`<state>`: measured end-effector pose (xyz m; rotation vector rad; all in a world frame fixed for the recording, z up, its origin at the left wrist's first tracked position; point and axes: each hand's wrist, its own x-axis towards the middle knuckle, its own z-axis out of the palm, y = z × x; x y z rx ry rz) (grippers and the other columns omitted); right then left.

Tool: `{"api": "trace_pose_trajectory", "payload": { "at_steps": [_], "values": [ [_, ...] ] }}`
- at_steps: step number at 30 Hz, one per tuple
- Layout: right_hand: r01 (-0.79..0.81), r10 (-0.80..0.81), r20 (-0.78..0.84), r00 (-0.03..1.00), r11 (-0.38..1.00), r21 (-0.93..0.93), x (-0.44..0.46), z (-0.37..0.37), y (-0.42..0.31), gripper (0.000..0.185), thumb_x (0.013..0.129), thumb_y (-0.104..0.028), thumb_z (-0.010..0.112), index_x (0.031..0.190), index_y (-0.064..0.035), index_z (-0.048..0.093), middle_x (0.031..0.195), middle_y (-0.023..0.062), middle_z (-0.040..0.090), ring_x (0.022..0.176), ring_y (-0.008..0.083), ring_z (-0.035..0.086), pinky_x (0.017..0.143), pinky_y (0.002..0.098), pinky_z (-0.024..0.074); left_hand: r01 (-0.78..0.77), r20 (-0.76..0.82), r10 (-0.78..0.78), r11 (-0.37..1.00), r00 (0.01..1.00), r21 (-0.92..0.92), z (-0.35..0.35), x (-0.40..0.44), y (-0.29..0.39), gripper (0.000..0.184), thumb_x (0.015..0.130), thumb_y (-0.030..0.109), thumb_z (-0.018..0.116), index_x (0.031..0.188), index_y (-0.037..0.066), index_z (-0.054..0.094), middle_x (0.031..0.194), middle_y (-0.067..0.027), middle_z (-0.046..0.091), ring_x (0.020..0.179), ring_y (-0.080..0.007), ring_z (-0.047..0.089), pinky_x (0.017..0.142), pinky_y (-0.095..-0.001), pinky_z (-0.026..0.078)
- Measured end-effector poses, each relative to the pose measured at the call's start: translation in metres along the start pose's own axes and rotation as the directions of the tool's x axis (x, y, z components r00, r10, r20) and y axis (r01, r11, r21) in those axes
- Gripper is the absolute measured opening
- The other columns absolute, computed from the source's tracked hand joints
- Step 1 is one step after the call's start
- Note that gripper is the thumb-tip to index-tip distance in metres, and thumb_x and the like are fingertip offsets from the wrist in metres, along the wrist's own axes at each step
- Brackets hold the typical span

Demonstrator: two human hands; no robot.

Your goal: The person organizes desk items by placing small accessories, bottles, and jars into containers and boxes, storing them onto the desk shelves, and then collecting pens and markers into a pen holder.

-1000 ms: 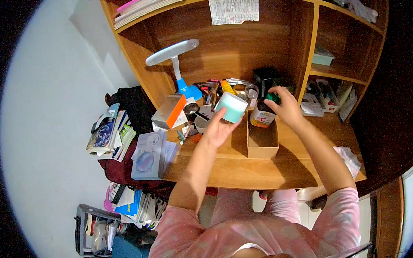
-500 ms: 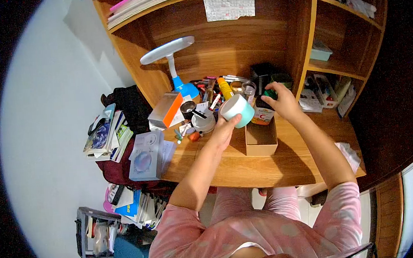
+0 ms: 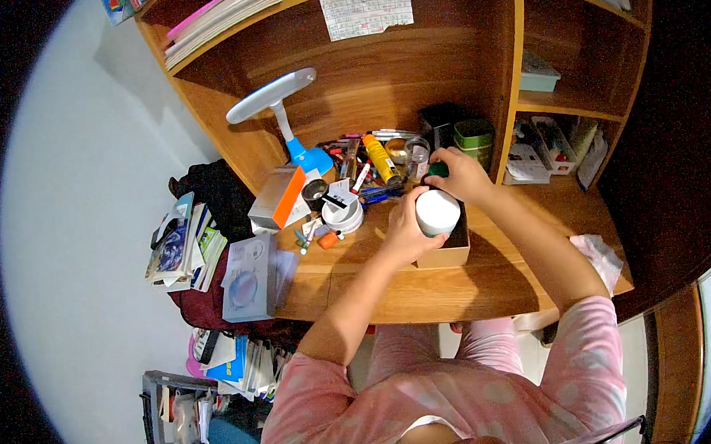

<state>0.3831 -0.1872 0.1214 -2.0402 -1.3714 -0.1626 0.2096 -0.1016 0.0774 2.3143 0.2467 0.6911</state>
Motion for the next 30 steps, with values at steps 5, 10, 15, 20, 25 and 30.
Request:
{"api": "trace_pose_trajectory", "payload": {
  "at_steps": [5,10,15,20,25,30],
  "values": [
    [0.011,-0.009,0.051,0.999,0.999,-0.039,0.000,0.010,0.012,0.048,0.076,-0.030,0.075,0.118,-0.0090,0.060,0.110,0.0188,0.060,0.099,0.0397,0.062,0.085,0.0469,0.0516,-0.079,0.093,0.074,0.995,0.993,0.057,-0.005,0.006,0.008,0.094,0.061,0.019,0.084,0.140,0.010,0.034,0.128,-0.0182,0.049,0.123,-0.0377,0.047,0.107,-0.0461,0.037],
    [0.083,-0.083,0.074,0.994,0.997,0.010,0.004,0.004,0.019,0.042,0.080,-0.034,0.072,0.113,-0.0088,0.064,0.109,0.0187,0.061,0.099,0.0387,0.061,0.085,0.0454,0.0514,-0.137,0.183,0.108,0.978,0.977,0.155,-0.011,0.011,0.007,0.089,0.062,0.025,0.082,0.137,0.012,0.037,0.123,-0.0175,0.049,0.123,-0.0386,0.046,0.105,-0.0482,0.036],
    [0.096,-0.100,0.118,0.988,0.995,0.039,0.005,-0.006,0.015,0.037,0.082,-0.036,0.070,0.106,-0.0085,0.067,0.104,0.0195,0.063,0.097,0.0380,0.062,0.084,0.0453,0.0513,-0.118,0.275,0.027,0.940,0.961,0.320,-0.019,0.012,0.006,0.086,0.063,0.033,0.080,0.135,0.007,0.040,0.125,-0.0187,0.052,0.123,-0.0370,0.047,0.106,-0.0467,0.032],
    [0.100,-0.102,0.107,0.989,0.995,0.024,0.005,-0.002,0.013,0.036,0.081,-0.036,0.071,0.104,-0.0085,0.068,0.101,0.0197,0.064,0.095,0.0377,0.063,0.083,0.0456,0.0514,-0.113,0.372,-0.059,0.899,0.926,0.423,-0.025,0.016,0.011,0.083,0.064,0.035,0.077,0.135,0.006,0.043,0.126,-0.0197,0.054,0.121,-0.0351,0.047,0.106,-0.0458,0.032],
    [0.103,-0.107,0.076,0.991,0.993,0.053,0.004,0.001,0.017,0.036,0.080,-0.036,0.073,0.102,-0.0081,0.068,0.098,0.0200,0.065,0.094,0.0378,0.063,0.083,0.0453,0.0514,-0.212,0.405,-0.002,0.849,0.914,0.483,-0.025,0.014,0.002,0.063,0.068,0.033,0.073,0.125,0.011,0.057,0.126,-0.0127,0.057,0.123,-0.0329,0.047,0.104,-0.0458,0.033],
    [0.126,-0.131,0.064,0.989,0.989,0.071,0.003,0.003,0.020,0.035,0.079,-0.035,0.074,0.102,-0.0080,0.068,0.099,0.0199,0.064,0.094,0.0379,0.062,0.083,0.0453,0.0512,-0.286,0.456,0.088,0.877,0.886,0.386,-0.028,0.012,0.000,0.036,0.077,0.015,0.062,0.112,0.015,0.069,0.124,-0.0048,0.059,0.120,-0.0307,0.048,0.103,-0.0424,0.032]
  ]
}}
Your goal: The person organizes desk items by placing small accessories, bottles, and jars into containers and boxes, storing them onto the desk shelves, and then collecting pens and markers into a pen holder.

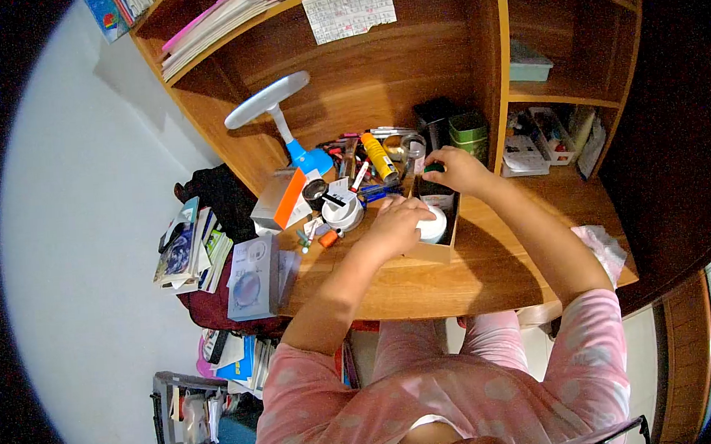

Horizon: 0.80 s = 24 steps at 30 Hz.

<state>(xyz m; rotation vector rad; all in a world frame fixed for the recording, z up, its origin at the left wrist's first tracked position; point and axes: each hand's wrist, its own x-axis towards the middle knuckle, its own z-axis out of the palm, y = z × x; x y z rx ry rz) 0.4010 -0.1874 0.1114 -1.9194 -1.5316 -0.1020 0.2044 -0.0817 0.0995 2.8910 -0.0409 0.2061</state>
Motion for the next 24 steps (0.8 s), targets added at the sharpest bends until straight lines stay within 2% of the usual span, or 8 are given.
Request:
{"api": "trace_pose_trajectory", "payload": {
  "at_steps": [3,6,9,12,15,17,21,24],
  "values": [
    [-0.014,0.014,-0.004,1.000,1.000,-0.003,-0.002,0.001,-0.005,0.036,0.079,-0.033,0.074,0.104,-0.0081,0.067,0.102,0.0194,0.062,0.095,0.0382,0.062,0.083,0.0451,0.0512,-0.100,0.038,0.100,0.995,0.994,0.005,0.011,0.002,-0.008,0.038,0.076,0.007,0.060,0.111,0.015,0.071,0.123,-0.0055,0.060,0.120,-0.0270,0.047,0.100,-0.0419,0.035],
    [0.018,-0.019,-0.032,0.999,1.000,-0.014,-0.004,0.000,-0.007,0.036,0.079,-0.030,0.075,0.106,-0.0079,0.065,0.104,0.0188,0.061,0.095,0.0387,0.062,0.083,0.0449,0.0513,0.003,-0.078,0.009,0.988,0.997,0.156,0.014,-0.006,-0.005,0.036,0.078,0.012,0.063,0.113,0.016,0.069,0.125,-0.0085,0.057,0.119,-0.0257,0.049,0.102,-0.0439,0.034],
    [0.022,-0.023,-0.045,0.999,0.999,-0.030,-0.008,-0.002,-0.012,0.038,0.079,-0.028,0.075,0.109,-0.0075,0.064,0.105,0.0184,0.060,0.096,0.0392,0.061,0.084,0.0448,0.0512,0.090,-0.225,-0.070,0.993,0.972,0.080,0.014,-0.015,-0.002,0.036,0.083,0.018,0.065,0.119,0.013,0.065,0.125,-0.0110,0.056,0.119,-0.0312,0.050,0.103,-0.0441,0.039],
    [0.010,-0.012,-0.037,0.999,0.999,-0.048,-0.012,-0.005,-0.015,0.041,0.079,-0.026,0.076,0.113,-0.0077,0.062,0.106,0.0182,0.060,0.099,0.0386,0.061,0.086,0.0443,0.0510,0.247,-0.104,-0.270,0.950,0.957,-0.192,0.026,-0.017,-0.011,0.038,0.086,0.021,0.065,0.123,0.010,0.061,0.126,-0.0149,0.054,0.115,-0.0346,0.053,0.100,-0.0425,0.043],
    [-0.034,0.034,-0.006,0.999,0.999,-0.011,-0.017,-0.003,-0.006,0.045,0.079,-0.025,0.076,0.118,-0.0082,0.060,0.110,0.0177,0.060,0.103,0.0374,0.060,0.088,0.0433,0.0507,0.248,-0.141,-0.297,0.925,0.944,-0.289,0.030,-0.024,-0.008,0.039,0.085,0.019,0.065,0.122,0.008,0.060,0.125,-0.0159,0.054,0.114,-0.0354,0.054,0.098,-0.0406,0.045],
    [-0.079,0.077,0.030,0.997,0.995,0.065,-0.017,-0.001,-0.001,0.047,0.079,-0.023,0.076,0.120,-0.0087,0.059,0.113,0.0171,0.060,0.105,0.0366,0.060,0.089,0.0426,0.0505,0.220,-0.153,-0.273,0.930,0.950,-0.296,0.032,-0.026,-0.007,0.039,0.085,0.018,0.066,0.121,0.008,0.060,0.125,-0.0156,0.054,0.114,-0.0349,0.054,0.098,-0.0408,0.045],
    [-0.034,0.037,-0.029,0.999,0.995,0.091,-0.024,0.003,0.002,0.044,0.080,-0.019,0.074,0.121,-0.0092,0.059,0.114,0.0153,0.061,0.101,0.0352,0.062,0.087,0.0420,0.0512,0.186,-0.182,-0.240,0.944,0.954,-0.273,0.030,-0.027,-0.003,0.043,0.081,0.019,0.071,0.121,0.008,0.061,0.124,-0.0131,0.055,0.116,-0.0338,0.052,0.101,-0.0422,0.042],
    [-0.131,0.132,-0.008,0.991,0.984,0.119,-0.029,-0.004,-0.005,0.043,0.080,-0.017,0.074,0.120,-0.0091,0.059,0.113,0.0147,0.062,0.098,0.0348,0.062,0.085,0.0423,0.0511,0.079,-0.258,-0.091,0.995,0.962,-0.057,0.010,-0.021,0.004,0.048,0.075,0.020,0.075,0.121,0.011,0.062,0.124,-0.0101,0.056,0.117,-0.0317,0.049,0.103,-0.0434,0.039]
  ]
}}
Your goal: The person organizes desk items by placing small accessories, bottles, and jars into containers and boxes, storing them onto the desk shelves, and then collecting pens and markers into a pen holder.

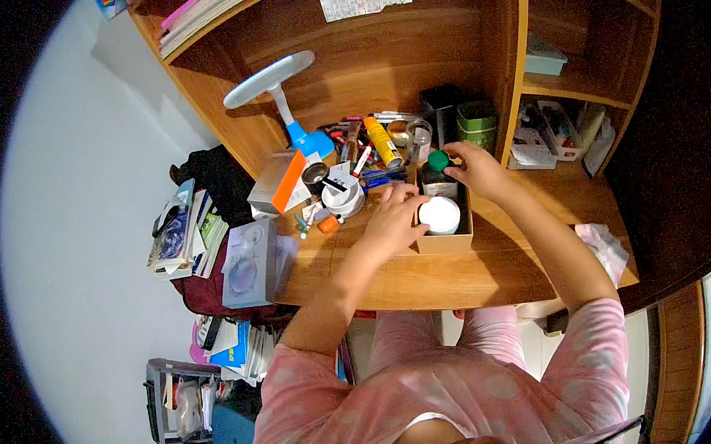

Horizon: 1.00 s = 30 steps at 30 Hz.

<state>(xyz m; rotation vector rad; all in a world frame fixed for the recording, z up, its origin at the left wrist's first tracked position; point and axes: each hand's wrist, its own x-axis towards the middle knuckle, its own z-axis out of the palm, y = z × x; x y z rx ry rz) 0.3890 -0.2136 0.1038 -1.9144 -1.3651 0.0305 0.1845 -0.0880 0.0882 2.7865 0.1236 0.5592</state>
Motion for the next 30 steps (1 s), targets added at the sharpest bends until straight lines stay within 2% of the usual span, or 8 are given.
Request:
{"api": "trace_pose_trajectory", "payload": {
  "at_steps": [3,6,10,13,16,20,23,30],
  "values": [
    [0.026,-0.026,-0.053,0.998,1.000,0.005,-0.004,0.003,0.009,0.040,0.081,-0.015,0.073,0.118,-0.0071,0.060,0.109,0.0160,0.063,0.097,0.0356,0.062,0.084,0.0429,0.0508,-0.142,0.153,0.131,0.988,0.979,0.062,-0.007,0.017,0.001,0.052,0.072,0.021,0.078,0.122,0.014,0.063,0.124,-0.0079,0.058,0.117,-0.0300,0.047,0.102,-0.0439,0.038],
    [0.022,-0.025,-0.065,0.998,0.999,-0.036,-0.011,0.001,0.009,0.037,0.084,-0.013,0.072,0.117,-0.0041,0.061,0.108,0.0160,0.063,0.083,0.0280,0.064,0.074,0.0361,0.0531,-0.129,0.322,0.067,0.976,0.944,0.175,-0.015,0.035,0.017,0.066,0.066,0.029,0.081,0.128,0.016,0.059,0.119,-0.0080,0.062,0.112,-0.0312,0.052,0.096,-0.0458,0.041],
    [-0.016,0.013,-0.063,0.998,0.999,-0.047,-0.021,0.005,0.014,0.030,0.084,-0.013,0.071,0.112,-0.0026,0.064,0.103,0.0177,0.064,0.082,0.0293,0.064,0.074,0.0372,0.0522,-0.131,0.425,0.001,0.952,0.905,0.277,-0.003,0.051,0.027,0.073,0.067,0.040,0.079,0.131,0.014,0.055,0.114,-0.0112,0.065,0.106,-0.0340,0.058,0.092,-0.0479,0.044],
    [-0.048,0.048,0.010,0.999,0.999,0.016,-0.027,0.002,0.020,0.029,0.084,-0.015,0.069,0.110,-0.0024,0.064,0.103,0.0204,0.064,0.093,0.0362,0.064,0.082,0.0424,0.0513,-0.075,0.388,-0.002,0.980,0.922,0.183,-0.007,0.047,0.023,0.072,0.070,0.045,0.076,0.131,0.012,0.055,0.114,-0.0151,0.065,0.106,-0.0373,0.059,0.092,-0.0481,0.046],
    [-0.004,0.003,-0.023,1.000,1.000,-0.022,-0.031,0.005,0.029,0.027,0.082,-0.013,0.070,0.107,-0.0045,0.066,0.101,0.0201,0.065,0.094,0.0375,0.063,0.083,0.0432,0.0510,0.092,0.335,-0.075,0.995,0.939,-0.035,-0.015,0.043,0.013,0.071,0.074,0.041,0.076,0.133,0.010,0.052,0.116,-0.0162,0.064,0.108,-0.0332,0.059,0.092,-0.0429,0.047],
    [0.051,-0.053,-0.050,0.997,0.998,-0.043,-0.030,0.008,0.037,0.027,0.079,-0.012,0.071,0.106,-0.0056,0.067,0.100,0.0189,0.065,0.094,0.0379,0.063,0.083,0.0442,0.0505,0.311,0.373,-0.124,0.810,0.919,-0.497,-0.028,0.040,0.005,0.063,0.084,0.036,0.071,0.133,0.003,0.049,0.117,-0.0145,0.064,0.106,-0.0214,0.060,0.091,-0.0323,0.047],
    [0.058,-0.061,-0.046,0.997,0.997,-0.055,-0.029,0.006,0.031,0.025,0.081,-0.012,0.070,0.105,-0.0052,0.067,0.099,0.0185,0.066,0.093,0.0375,0.063,0.082,0.0438,0.0507,0.378,0.375,-0.154,0.660,0.914,-0.649,-0.020,0.038,-0.010,0.063,0.087,0.033,0.070,0.135,0.000,0.048,0.121,-0.0164,0.061,0.109,-0.0219,0.058,0.093,-0.0324,0.046],
    [-0.098,0.082,0.067,0.994,0.957,0.272,-0.037,-0.014,-0.002,0.031,0.095,-0.026,0.060,0.114,-0.0020,0.064,0.105,0.0123,0.066,0.094,0.0220,0.062,0.083,0.0341,0.0487,0.370,0.314,-0.216,0.705,0.925,-0.605,-0.019,0.042,-0.014,0.066,0.092,0.046,0.058,0.136,-0.003,0.046,0.125,-0.0174,0.059,0.115,-0.0229,0.055,0.098,-0.0322,0.041]
  ]
}}
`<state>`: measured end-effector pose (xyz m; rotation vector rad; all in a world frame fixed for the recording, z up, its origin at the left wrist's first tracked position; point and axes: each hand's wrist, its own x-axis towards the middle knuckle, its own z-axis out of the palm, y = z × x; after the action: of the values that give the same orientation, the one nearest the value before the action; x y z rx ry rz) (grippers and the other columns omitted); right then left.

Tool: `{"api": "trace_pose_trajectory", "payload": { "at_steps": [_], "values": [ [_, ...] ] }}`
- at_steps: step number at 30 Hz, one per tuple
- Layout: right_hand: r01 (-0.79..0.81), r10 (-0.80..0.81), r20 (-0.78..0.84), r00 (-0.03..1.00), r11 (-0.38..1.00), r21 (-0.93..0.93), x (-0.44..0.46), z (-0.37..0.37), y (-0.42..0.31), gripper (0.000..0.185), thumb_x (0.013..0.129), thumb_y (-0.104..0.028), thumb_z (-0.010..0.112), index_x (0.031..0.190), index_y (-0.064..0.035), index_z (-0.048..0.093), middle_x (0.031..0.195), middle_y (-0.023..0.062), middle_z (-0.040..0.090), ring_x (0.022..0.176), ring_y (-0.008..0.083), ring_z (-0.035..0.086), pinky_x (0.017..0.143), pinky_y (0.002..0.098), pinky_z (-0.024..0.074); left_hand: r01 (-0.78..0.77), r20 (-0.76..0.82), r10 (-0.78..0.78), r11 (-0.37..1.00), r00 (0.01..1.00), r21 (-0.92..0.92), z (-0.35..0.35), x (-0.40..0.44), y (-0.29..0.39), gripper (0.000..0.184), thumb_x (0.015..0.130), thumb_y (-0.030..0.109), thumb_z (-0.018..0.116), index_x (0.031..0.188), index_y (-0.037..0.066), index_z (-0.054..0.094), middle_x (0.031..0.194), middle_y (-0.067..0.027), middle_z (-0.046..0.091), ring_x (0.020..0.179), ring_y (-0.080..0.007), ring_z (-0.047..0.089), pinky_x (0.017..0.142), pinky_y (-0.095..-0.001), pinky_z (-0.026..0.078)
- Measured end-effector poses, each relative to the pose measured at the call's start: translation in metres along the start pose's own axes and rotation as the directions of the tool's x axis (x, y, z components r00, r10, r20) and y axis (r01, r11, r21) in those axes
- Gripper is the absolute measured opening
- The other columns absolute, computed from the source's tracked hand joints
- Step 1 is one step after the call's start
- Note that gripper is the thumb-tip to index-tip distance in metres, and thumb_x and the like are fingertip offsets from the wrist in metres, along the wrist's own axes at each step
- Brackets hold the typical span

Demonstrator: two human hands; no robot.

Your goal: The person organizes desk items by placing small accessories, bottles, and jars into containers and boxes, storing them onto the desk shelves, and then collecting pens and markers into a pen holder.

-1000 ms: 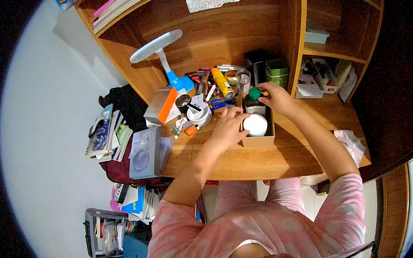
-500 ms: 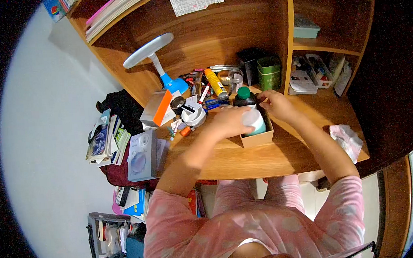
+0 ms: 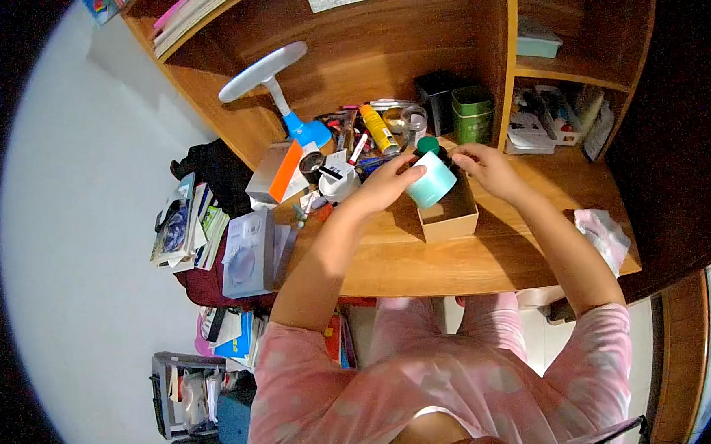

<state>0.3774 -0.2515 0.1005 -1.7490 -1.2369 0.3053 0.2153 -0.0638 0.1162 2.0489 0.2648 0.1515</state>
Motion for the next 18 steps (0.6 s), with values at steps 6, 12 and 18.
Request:
{"api": "trace_pose_trajectory", "payload": {
  "at_steps": [6,12,18],
  "values": [
    [0.103,-0.104,0.016,0.994,0.991,0.082,-0.009,0.004,-0.015,0.039,0.093,-0.037,0.061,0.109,-0.0015,0.066,0.094,0.0143,0.068,0.085,0.0236,0.064,0.079,0.0351,0.0495,0.027,-0.069,-0.025,0.999,0.997,0.036,0.006,-0.002,0.012,0.071,0.090,0.053,0.058,0.135,-0.001,0.048,0.125,-0.0192,0.059,0.115,-0.0263,0.056,0.098,-0.0336,0.041],
    [0.032,-0.032,0.048,0.998,0.999,-0.005,-0.010,0.003,-0.012,0.040,0.095,-0.039,0.058,0.114,-0.0031,0.062,0.104,0.0119,0.065,0.093,0.0214,0.059,0.084,0.0344,0.0470,0.045,-0.064,-0.034,0.981,0.997,0.187,0.008,0.007,0.007,0.068,0.088,0.051,0.062,0.133,0.001,0.049,0.126,-0.0200,0.054,0.115,-0.0296,0.054,0.099,-0.0364,0.041],
    [-0.013,0.014,0.006,1.000,0.992,-0.122,-0.011,0.011,-0.008,0.039,0.096,-0.037,0.055,0.104,-0.0012,0.068,0.093,0.0214,0.069,0.086,0.0346,0.067,0.077,0.0418,0.0506,-0.055,-0.028,0.090,0.796,0.996,0.603,0.035,-0.010,0.019,0.075,0.071,0.048,0.075,0.128,0.004,0.054,0.116,-0.0228,0.054,0.113,-0.0392,0.053,0.097,-0.0458,0.045]
  ]
}}
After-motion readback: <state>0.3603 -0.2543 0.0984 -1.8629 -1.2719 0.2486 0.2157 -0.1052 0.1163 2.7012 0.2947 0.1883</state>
